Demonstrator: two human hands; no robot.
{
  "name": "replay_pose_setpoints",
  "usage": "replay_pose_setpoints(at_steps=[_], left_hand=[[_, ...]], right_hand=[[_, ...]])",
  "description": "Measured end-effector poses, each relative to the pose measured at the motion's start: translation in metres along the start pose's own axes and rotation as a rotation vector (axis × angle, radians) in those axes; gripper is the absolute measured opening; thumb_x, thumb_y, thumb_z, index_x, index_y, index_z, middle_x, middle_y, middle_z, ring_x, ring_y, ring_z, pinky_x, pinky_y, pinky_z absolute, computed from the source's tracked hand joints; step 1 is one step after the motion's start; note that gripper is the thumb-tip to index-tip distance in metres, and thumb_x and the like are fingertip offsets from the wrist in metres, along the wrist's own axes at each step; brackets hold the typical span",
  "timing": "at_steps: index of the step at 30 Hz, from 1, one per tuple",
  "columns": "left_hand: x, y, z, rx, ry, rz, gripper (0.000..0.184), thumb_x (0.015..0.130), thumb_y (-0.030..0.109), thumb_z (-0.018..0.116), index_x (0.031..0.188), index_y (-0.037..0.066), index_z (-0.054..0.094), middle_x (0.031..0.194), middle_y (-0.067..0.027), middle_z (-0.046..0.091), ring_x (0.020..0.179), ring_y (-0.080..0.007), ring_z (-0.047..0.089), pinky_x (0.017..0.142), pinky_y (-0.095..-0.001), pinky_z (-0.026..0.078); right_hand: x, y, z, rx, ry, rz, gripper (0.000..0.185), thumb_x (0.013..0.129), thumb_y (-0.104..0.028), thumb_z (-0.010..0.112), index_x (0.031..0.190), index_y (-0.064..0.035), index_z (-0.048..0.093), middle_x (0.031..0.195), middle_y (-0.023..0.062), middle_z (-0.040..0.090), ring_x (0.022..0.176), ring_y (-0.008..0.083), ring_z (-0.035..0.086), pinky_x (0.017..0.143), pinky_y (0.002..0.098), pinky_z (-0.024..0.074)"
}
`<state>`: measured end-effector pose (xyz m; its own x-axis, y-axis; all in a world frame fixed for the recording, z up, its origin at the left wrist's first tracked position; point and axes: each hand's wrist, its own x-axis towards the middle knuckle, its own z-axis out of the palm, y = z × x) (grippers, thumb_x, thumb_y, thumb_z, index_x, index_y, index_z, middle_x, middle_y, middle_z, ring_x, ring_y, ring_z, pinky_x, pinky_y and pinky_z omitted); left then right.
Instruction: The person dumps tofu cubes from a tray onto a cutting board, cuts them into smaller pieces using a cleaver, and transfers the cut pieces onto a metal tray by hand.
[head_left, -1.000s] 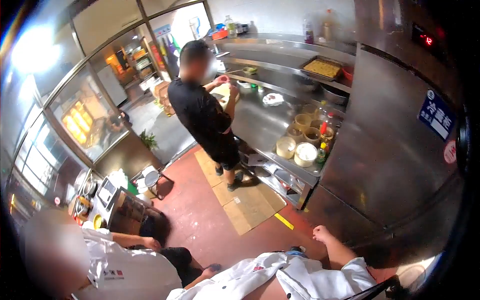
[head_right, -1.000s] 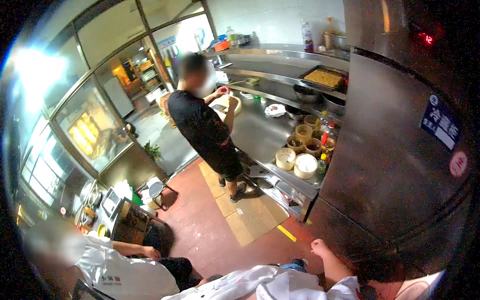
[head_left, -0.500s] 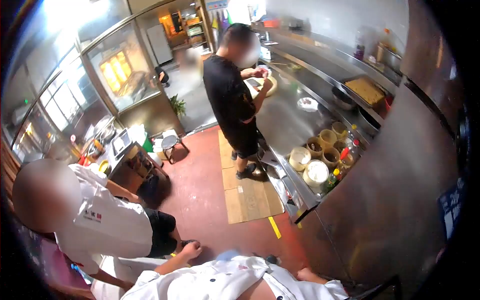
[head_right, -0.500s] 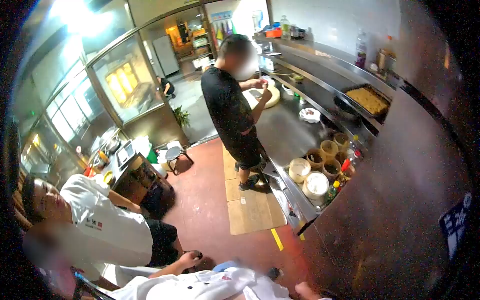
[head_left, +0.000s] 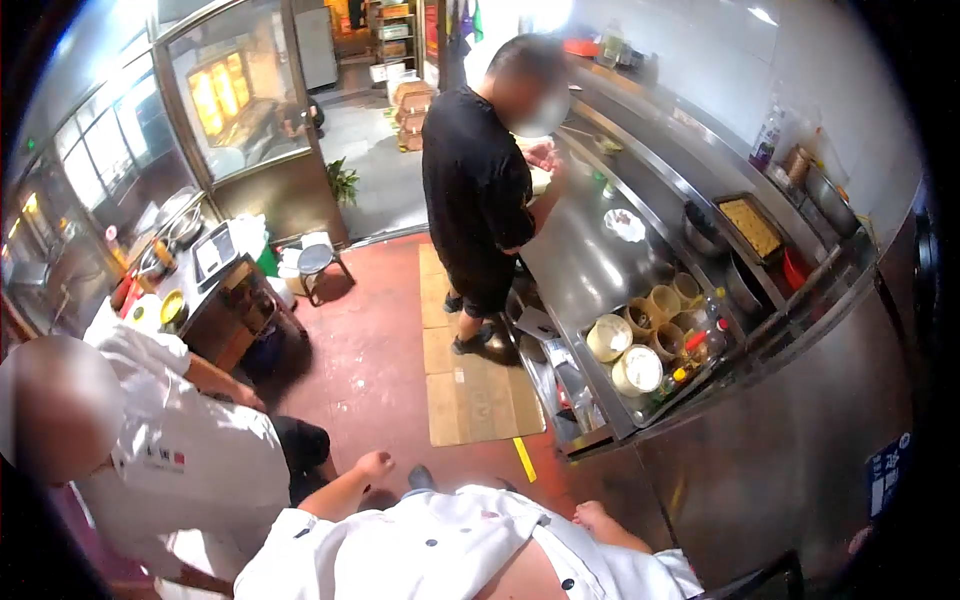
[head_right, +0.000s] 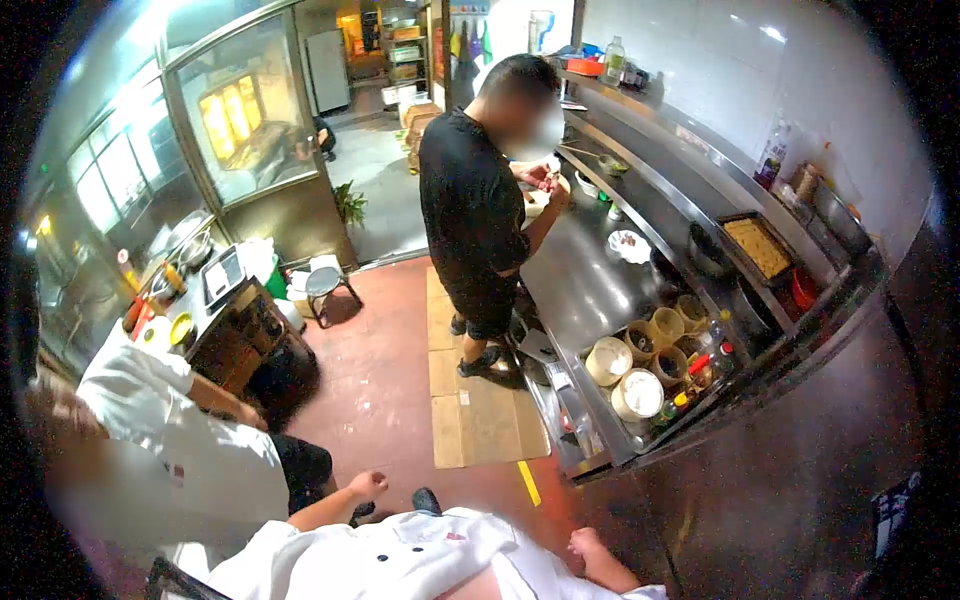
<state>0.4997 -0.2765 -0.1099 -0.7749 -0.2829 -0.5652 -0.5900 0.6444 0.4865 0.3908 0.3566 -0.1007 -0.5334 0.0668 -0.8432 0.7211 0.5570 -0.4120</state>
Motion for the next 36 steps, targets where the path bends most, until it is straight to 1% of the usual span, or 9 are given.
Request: replay_pose_setpoints(at_steps=[3,11,14,15,21,24,28,34,36], left_hand=[[0.007,-0.044,-0.024,-0.073,-0.019,-0.098,0.042,0.09,0.033,0.066,0.122,0.006,0.072,0.119,-0.0173,0.072,0.111,-0.0327,0.069,0.096,-0.0415,0.054],[0.046,-0.108,-0.097,-0.384,0.016,-0.383,0.032,0.089,0.026,0.07,0.111,0.003,0.077,0.103,-0.0126,0.077,0.092,-0.0239,0.074,0.082,-0.0381,0.058],[0.062,-0.061,-0.129,-0.29,0.04,-0.164,0.034,0.089,0.026,0.069,0.114,0.003,0.076,0.105,-0.0147,0.077,0.089,-0.0223,0.073,0.079,-0.0362,0.058],[0.117,-0.107,-0.104,-0.258,0.022,-0.049,0.039,0.091,0.03,0.069,0.119,0.004,0.074,0.107,-0.017,0.076,0.097,-0.0237,0.073,0.085,-0.0363,0.058],[0.204,-0.031,-0.144,-0.222,-0.14,0.102,0.048,0.094,0.035,0.07,0.131,0.005,0.067,0.115,-0.0168,0.075,0.11,-0.0227,0.07,0.095,-0.036,0.054],[0.221,0.027,-0.183,-0.253,-0.149,0.194,0.046,0.094,0.03,0.071,0.132,0.005,0.066,0.119,-0.0141,0.074,0.112,-0.0203,0.069,0.096,-0.0346,0.054],[0.192,0.149,-0.259,-0.135,-0.146,0.174,0.04,0.094,0.025,0.071,0.127,0.003,0.066,0.12,-0.0121,0.074,0.112,-0.0185,0.068,0.096,-0.0338,0.054],[0.3,0.154,-0.25,0.145,-0.212,0.28,0.04,0.092,0.026,0.074,0.123,0.001,0.067,0.115,-0.0128,0.074,0.106,-0.0197,0.07,0.092,-0.0332,0.055],[0.334,0.177,-0.239,0.099,-0.295,0.272,0.045,0.094,0.033,0.072,0.127,0.004,0.066,0.12,-0.018,0.072,0.114,-0.0274,0.068,0.097,-0.0384,0.053]], right_hand=[[-0.003,-0.066,0.024,0.041,0.037,0.048,0.02,0.098,-0.016,0.058,0.089,-0.0022,0.068,0.08,0.0097,0.069,0.069,0.022,0.071,0.055,0.0346,0.0548],[0.001,-0.196,0.107,-0.123,0.069,-0.272,0.023,0.103,-0.022,0.059,0.105,-0.0012,0.069,0.091,0.0104,0.073,0.073,0.0196,0.073,0.062,0.0356,0.0573],[-0.016,-0.267,0.127,-0.043,0.054,-0.399,0.024,0.103,-0.021,0.059,0.108,-0.0003,0.068,0.094,0.0114,0.074,0.076,0.02,0.073,0.066,0.036,0.0581],[-0.028,-0.295,0.132,0.015,0.05,-0.423,0.023,0.104,-0.021,0.058,0.109,-0.0001,0.068,0.095,0.0116,0.074,0.077,0.0201,0.073,0.068,0.0359,0.0582],[0.041,-0.37,0.166,0.061,-0.095,-0.619,0.02,0.103,-0.018,0.06,0.112,-0.0016,0.067,0.095,0.0065,0.071,0.081,0.0161,0.07,0.073,0.0329,0.0568],[0.061,-0.406,0.167,0.039,0.128,-0.759,0.017,0.102,-0.018,0.06,0.107,-0.0037,0.068,0.087,0.0033,0.07,0.076,0.0135,0.069,0.07,0.0316,0.0556],[0.076,-0.483,0.04,0.636,0.244,-0.776,0.018,0.101,-0.026,0.061,0.106,-0.0095,0.064,0.088,0.0047,0.071,0.074,0.0156,0.068,0.064,0.0331,0.0546],[0.014,-0.551,-0.202,1.202,0.541,-0.755,0.035,0.105,-0.036,0.06,0.126,-0.0093,0.053,0.099,0.0059,0.069,0.075,0.0154,0.067,0.058,0.0298,0.053],[0.007,-0.556,-0.256,1.259,0.612,-0.76,0.037,0.104,-0.038,0.06,0.127,-0.0098,0.054,0.104,0.0066,0.069,0.077,0.0162,0.068,0.06,0.0299,0.0539]])
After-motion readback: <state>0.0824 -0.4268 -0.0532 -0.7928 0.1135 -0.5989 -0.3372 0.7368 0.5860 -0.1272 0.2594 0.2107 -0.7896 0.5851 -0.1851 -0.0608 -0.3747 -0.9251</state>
